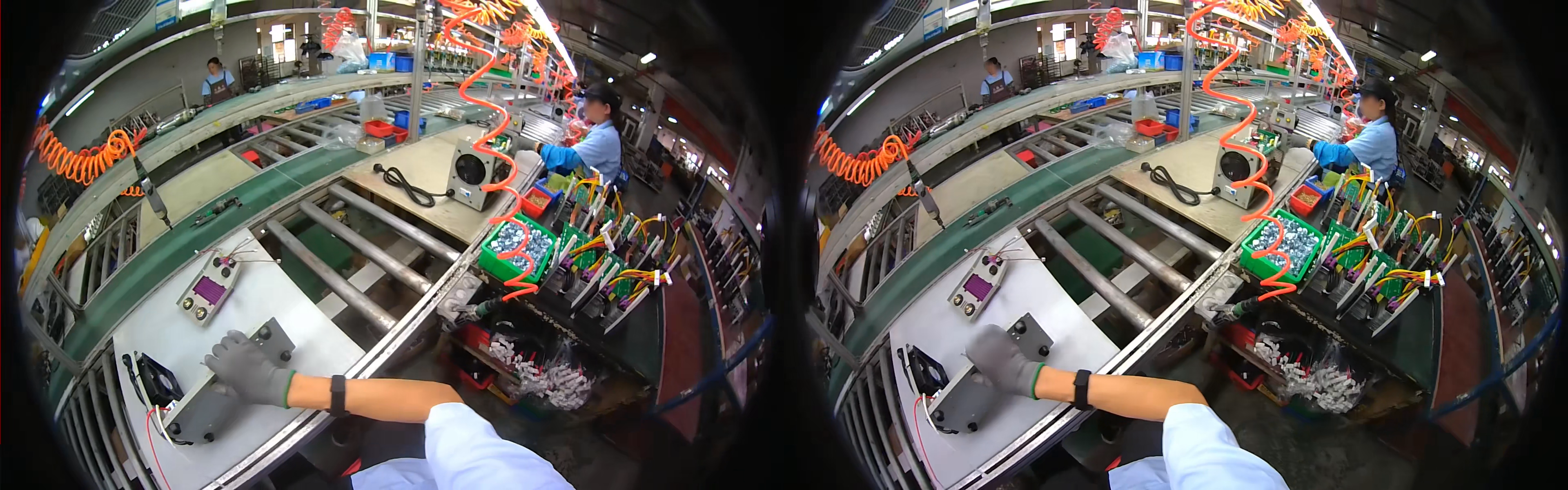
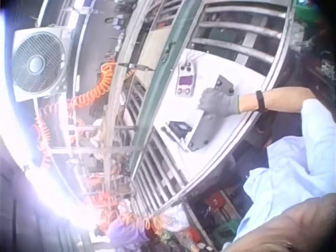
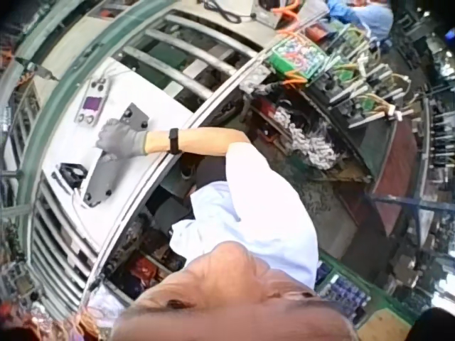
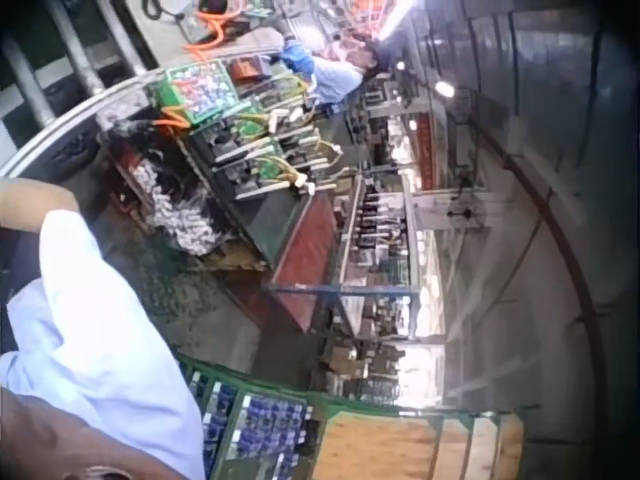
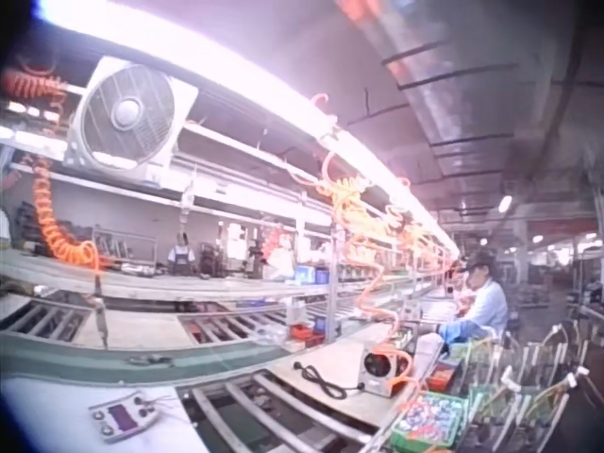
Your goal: Assembling electronic components and a cooling fan onto a metal chassis using a power screwdriver on an assembly line.
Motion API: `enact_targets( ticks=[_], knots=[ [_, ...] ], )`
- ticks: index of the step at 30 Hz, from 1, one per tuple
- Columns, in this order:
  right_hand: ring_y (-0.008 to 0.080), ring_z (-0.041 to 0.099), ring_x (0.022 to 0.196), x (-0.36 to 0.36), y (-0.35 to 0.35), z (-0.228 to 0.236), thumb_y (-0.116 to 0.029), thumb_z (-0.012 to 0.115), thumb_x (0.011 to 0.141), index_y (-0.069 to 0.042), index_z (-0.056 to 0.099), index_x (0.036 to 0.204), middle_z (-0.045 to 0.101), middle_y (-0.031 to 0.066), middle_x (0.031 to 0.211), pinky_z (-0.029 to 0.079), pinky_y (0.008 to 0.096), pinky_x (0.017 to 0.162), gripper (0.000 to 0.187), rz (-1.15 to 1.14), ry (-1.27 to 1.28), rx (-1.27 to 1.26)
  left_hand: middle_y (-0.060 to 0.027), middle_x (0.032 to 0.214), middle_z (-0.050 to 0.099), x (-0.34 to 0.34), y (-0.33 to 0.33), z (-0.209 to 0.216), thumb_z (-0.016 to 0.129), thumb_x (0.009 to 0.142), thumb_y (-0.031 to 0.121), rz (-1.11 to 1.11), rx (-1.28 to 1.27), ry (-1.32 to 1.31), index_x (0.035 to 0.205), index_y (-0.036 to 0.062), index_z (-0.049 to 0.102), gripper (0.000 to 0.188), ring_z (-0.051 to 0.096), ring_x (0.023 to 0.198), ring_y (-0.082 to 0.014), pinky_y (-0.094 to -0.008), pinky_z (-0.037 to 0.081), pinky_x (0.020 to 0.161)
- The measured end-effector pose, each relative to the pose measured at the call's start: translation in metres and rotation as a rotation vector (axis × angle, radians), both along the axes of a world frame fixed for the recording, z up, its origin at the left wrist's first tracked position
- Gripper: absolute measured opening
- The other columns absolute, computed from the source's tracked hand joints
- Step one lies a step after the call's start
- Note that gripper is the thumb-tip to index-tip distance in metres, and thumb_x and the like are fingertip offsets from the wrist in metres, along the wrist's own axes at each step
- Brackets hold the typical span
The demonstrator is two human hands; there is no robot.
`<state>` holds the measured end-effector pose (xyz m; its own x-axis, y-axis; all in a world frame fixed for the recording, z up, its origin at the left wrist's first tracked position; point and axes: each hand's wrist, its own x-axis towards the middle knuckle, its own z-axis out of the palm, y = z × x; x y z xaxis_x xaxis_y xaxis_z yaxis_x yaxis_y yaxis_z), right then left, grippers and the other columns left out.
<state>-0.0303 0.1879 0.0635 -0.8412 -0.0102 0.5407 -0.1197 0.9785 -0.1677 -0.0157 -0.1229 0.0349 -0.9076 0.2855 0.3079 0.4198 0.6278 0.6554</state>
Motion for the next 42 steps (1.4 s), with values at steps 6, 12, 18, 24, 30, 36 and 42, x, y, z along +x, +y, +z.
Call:
enact_targets(
  ticks=[6, 12, 18, 24, 30, 36, 42],
  knots=[
    [0.0291, 0.056, 0.114, 0.061, 0.036, 0.004, -0.033, 0.072, 0.082, -0.009, 0.059, 0.121, 0.060, 0.0114, 0.115, 0.039, 0.0466, 0.105, 0.048, 0.050, 0.174, 0.001, -0.0175, 0.083, 0.069, 0.007, -0.015, 0.002, 0.068, 0.074, 0.002, 0.050, 0.034, -0.013, 0.089, -0.0011, 0.069, 0.015, 0.070, 0.077, -0.0288, -0.0389, 0.055, 0.073],
    [0.0292, 0.064, 0.091, 0.147, 0.128, 0.002, -0.030, 0.072, 0.083, -0.008, 0.065, 0.099, 0.064, 0.0114, 0.089, 0.050, 0.0425, 0.083, 0.028, -0.091, 0.040, 0.104, -0.0170, 0.083, 0.069, 0.010, -0.025, -0.001, 0.068, 0.074, 0.002, 0.076, 0.050, -0.021, 0.089, -0.0011, 0.069, 0.015, 0.070, 0.078, -0.0288, -0.0389, 0.055, 0.074],
    [0.0348, 0.072, 0.090, 0.242, 0.217, 0.026, -0.040, 0.065, 0.082, -0.009, 0.073, 0.108, 0.073, 0.0178, 0.095, 0.056, 0.0469, 0.078, 0.041, -0.704, -0.828, 0.139, -0.0166, 0.083, 0.069, 0.010, -0.031, 0.001, 0.068, 0.074, 0.002, 0.098, 0.054, -0.030, 0.088, -0.0011, 0.069, 0.014, 0.070, 0.078, -0.0287, -0.0388, 0.055, 0.074],
    [0.0319, 0.072, 0.099, 0.310, 0.276, 0.008, -0.056, 0.073, 0.070, -0.004, 0.075, 0.107, 0.074, 0.0165, 0.109, 0.056, 0.0449, 0.087, 0.064, -0.871, -1.235, 0.129, -0.0162, 0.082, 0.069, 0.014, -0.030, 0.000, 0.068, 0.074, 0.003, 0.103, 0.049, -0.040, 0.088, -0.0011, 0.068, 0.014, 0.070, 0.078, -0.0286, -0.0388, 0.055, 0.074],
    [0.0335, 0.072, 0.098, 0.324, 0.302, -0.034, -0.048, 0.083, 0.067, 0.000, 0.070, 0.116, 0.071, 0.0195, 0.116, 0.058, 0.0451, 0.082, 0.070, -0.717, -1.279, -0.135, -0.0158, 0.082, 0.069, 0.018, -0.029, 0.002, 0.068, 0.074, 0.003, 0.114, 0.047, -0.041, 0.088, -0.0011, 0.068, 0.014, 0.070, 0.078, -0.0286, -0.0387, 0.056, 0.074],
    [0.0308, 0.074, 0.072, 0.327, 0.308, -0.044, -0.040, 0.082, 0.076, 0.005, 0.067, 0.116, 0.071, 0.0177, 0.114, 0.061, 0.0431, 0.062, 0.062, -0.989, -1.269, -0.732, -0.0153, 0.082, 0.069, 0.024, -0.029, 0.005, 0.068, 0.074, 0.003, 0.117, 0.054, -0.042, 0.088, -0.0011, 0.068, 0.014, 0.070, 0.078, -0.0285, -0.0387, 0.056, 0.074],
    [0.0291, 0.072, 0.068, 0.329, 0.331, -0.076, -0.040, 0.084, 0.075, 0.005, 0.064, 0.117, 0.069, 0.0166, 0.112, 0.060, 0.0432, 0.059, 0.064, -0.903, -1.281, -0.788, -0.0149, 0.082, 0.069, 0.031, -0.036, 0.004, 0.068, 0.074, 0.003, 0.128, 0.074, -0.029, 0.088, -0.0011, 0.068, 0.014, 0.070, 0.079, -0.0284, -0.0386, 0.056, 0.074]
  ],
)
